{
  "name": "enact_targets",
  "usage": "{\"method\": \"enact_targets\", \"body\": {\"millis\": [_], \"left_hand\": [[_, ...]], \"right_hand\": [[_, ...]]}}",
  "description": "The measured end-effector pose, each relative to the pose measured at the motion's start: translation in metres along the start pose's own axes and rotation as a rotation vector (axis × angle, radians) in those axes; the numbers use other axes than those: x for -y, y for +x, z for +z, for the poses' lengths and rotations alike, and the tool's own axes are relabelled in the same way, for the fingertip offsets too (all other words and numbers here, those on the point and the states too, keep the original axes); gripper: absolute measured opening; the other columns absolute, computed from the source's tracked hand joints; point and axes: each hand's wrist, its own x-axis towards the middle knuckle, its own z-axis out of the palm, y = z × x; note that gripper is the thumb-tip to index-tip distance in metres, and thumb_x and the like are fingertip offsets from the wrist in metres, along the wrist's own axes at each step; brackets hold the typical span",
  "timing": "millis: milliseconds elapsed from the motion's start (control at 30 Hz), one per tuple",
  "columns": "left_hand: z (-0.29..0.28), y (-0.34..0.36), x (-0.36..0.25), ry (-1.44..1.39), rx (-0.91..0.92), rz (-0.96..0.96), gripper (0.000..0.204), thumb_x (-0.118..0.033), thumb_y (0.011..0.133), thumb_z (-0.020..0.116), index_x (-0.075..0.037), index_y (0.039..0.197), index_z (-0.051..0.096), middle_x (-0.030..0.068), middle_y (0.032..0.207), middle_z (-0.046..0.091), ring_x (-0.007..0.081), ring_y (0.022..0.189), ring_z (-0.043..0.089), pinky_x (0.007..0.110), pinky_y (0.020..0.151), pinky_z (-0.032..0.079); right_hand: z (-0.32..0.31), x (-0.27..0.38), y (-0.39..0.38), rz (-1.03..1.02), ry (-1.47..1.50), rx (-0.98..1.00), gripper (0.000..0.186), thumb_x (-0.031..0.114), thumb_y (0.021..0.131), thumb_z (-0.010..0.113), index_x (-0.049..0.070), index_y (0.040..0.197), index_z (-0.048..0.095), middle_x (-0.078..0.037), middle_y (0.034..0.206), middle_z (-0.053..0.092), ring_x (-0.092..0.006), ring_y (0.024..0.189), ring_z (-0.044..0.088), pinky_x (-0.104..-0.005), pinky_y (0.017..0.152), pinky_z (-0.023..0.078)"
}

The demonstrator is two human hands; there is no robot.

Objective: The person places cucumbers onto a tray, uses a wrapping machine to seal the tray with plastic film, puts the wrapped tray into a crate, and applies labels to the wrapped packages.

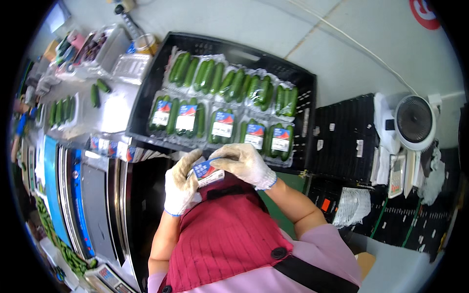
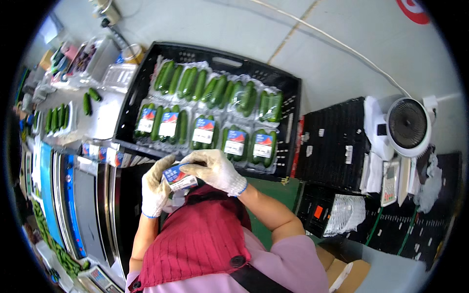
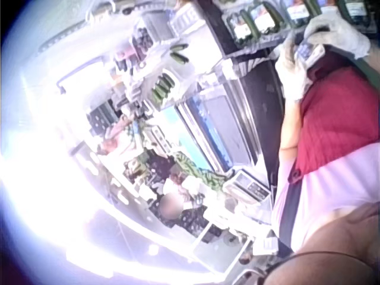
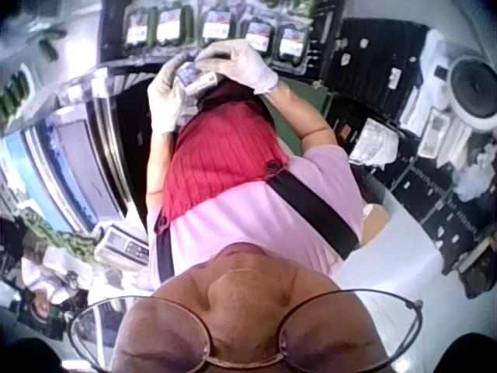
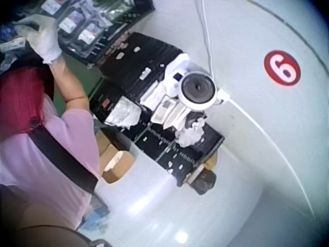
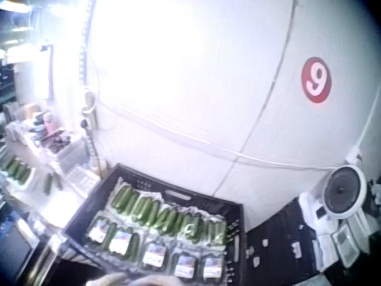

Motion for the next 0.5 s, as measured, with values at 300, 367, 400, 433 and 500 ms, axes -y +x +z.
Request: {"method": "enact_targets", "body": {"millis": [300,367,400,433,500], "left_hand": [[-0.009,-0.004,-0.002,0.384,0.081,0.171,0.022,-0.004,0.071,0.072,-0.001,0.093,0.071,0.0149,0.099,0.069,0.0292,0.085,0.067,0.031,0.078,0.051],[-0.006,0.0,-0.007,0.369,0.016,0.307,0.013,-0.002,0.069,0.075,-0.001,0.077,0.066,0.0141,0.092,0.069,0.0286,0.082,0.067,0.033,0.072,0.052],[-0.003,0.0,-0.011,0.347,-0.002,0.298,0.013,-0.001,0.069,0.076,-0.001,0.074,0.064,0.0146,0.091,0.069,0.0261,0.081,0.066,0.032,0.071,0.051],[0.002,-0.001,-0.017,0.323,-0.014,0.291,0.016,0.0,0.07,0.077,-0.001,0.07,0.061,0.0152,0.09,0.069,0.0235,0.08,0.066,0.032,0.07,0.051],[0.006,-0.001,-0.017,0.258,-0.002,0.273,0.025,0.002,0.07,0.079,-0.001,0.069,0.055,0.0144,0.087,0.068,0.0176,0.076,0.064,0.03,0.067,0.05]], "right_hand": [[-0.256,-0.033,0.048,-0.094,-0.373,-0.867,0.022,0.017,0.079,0.077,0.001,0.09,0.067,-0.011,0.087,0.071,-0.0192,0.075,0.067,-0.0304,0.066,0.052],[-0.288,-0.047,0.06,0.128,-0.643,-0.885,0.032,0.024,0.073,0.081,0.002,0.092,0.067,-0.015,0.087,0.071,-0.0249,0.079,0.069,-0.0354,0.069,0.052],[-0.288,-0.043,0.067,0.244,-0.804,-0.88,0.037,0.027,0.07,0.082,0.001,0.093,0.067,-0.017,0.086,0.071,-0.0279,0.081,0.07,-0.0379,0.072,0.052],[-0.289,-0.048,0.075,0.275,-0.914,-0.836,0.043,0.031,0.067,0.082,0.002,0.095,0.067,-0.02,0.092,0.07,-0.0338,0.089,0.069,-0.0415,0.077,0.052],[-0.294,-0.053,0.085,0.317,-1.115,-0.82,0.045,0.029,0.068,0.081,0.001,0.1,0.066,-0.025,0.1,0.068,-0.0376,0.097,0.066,-0.0442,0.084,0.052]]}}
